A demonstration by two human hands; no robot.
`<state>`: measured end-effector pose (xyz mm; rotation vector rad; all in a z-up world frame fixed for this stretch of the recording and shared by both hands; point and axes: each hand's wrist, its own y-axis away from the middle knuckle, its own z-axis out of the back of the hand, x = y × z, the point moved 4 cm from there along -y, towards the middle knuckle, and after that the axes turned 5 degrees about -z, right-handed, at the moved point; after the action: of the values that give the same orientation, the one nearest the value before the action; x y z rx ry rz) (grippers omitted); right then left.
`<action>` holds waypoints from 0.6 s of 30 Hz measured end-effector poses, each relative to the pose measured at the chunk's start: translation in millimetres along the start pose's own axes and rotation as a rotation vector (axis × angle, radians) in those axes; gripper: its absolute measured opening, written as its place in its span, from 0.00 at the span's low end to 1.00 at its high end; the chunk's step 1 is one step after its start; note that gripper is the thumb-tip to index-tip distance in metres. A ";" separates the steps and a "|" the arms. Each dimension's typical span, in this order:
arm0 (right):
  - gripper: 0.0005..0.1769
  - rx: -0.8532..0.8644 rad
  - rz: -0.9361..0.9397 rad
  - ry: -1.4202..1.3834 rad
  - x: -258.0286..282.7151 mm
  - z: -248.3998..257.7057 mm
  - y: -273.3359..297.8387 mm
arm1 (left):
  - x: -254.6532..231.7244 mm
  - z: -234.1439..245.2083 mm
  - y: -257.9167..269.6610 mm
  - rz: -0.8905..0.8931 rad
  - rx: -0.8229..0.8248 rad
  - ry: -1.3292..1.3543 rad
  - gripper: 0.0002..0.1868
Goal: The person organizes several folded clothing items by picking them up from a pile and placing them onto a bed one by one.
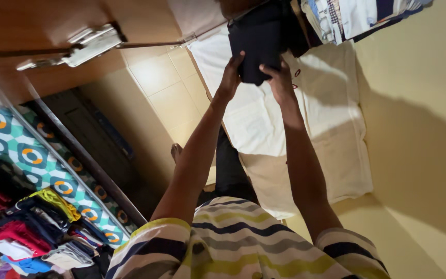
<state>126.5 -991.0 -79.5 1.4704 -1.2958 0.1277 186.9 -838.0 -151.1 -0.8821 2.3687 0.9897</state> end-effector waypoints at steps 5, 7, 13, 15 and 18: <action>0.33 0.045 0.002 0.069 -1.2 -13.5 38.4 | -22.4 -9.1 44.1 0.022 -0.016 0.120 0.27; 0.28 0.050 0.042 0.199 -6.1 -14.5 52.5 | -26.4 -3.6 63.7 0.013 -0.028 0.093 0.27; 0.23 0.091 0.096 0.494 -20.1 -41.7 97.6 | -69.0 1.6 144.2 -0.026 -0.076 -0.130 0.30; 0.25 0.155 0.095 0.456 -24.7 -57.4 112.2 | -83.4 9.0 162.0 -0.066 -0.123 -0.282 0.33; 0.25 0.226 0.006 0.454 -39.9 -78.6 127.5 | -93.1 26.0 198.1 0.052 -0.200 -0.350 0.34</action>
<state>58.7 -879.2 3.8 1.5149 -0.9354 0.5937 119.1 -674.5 -19.8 -0.6540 2.0320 1.3024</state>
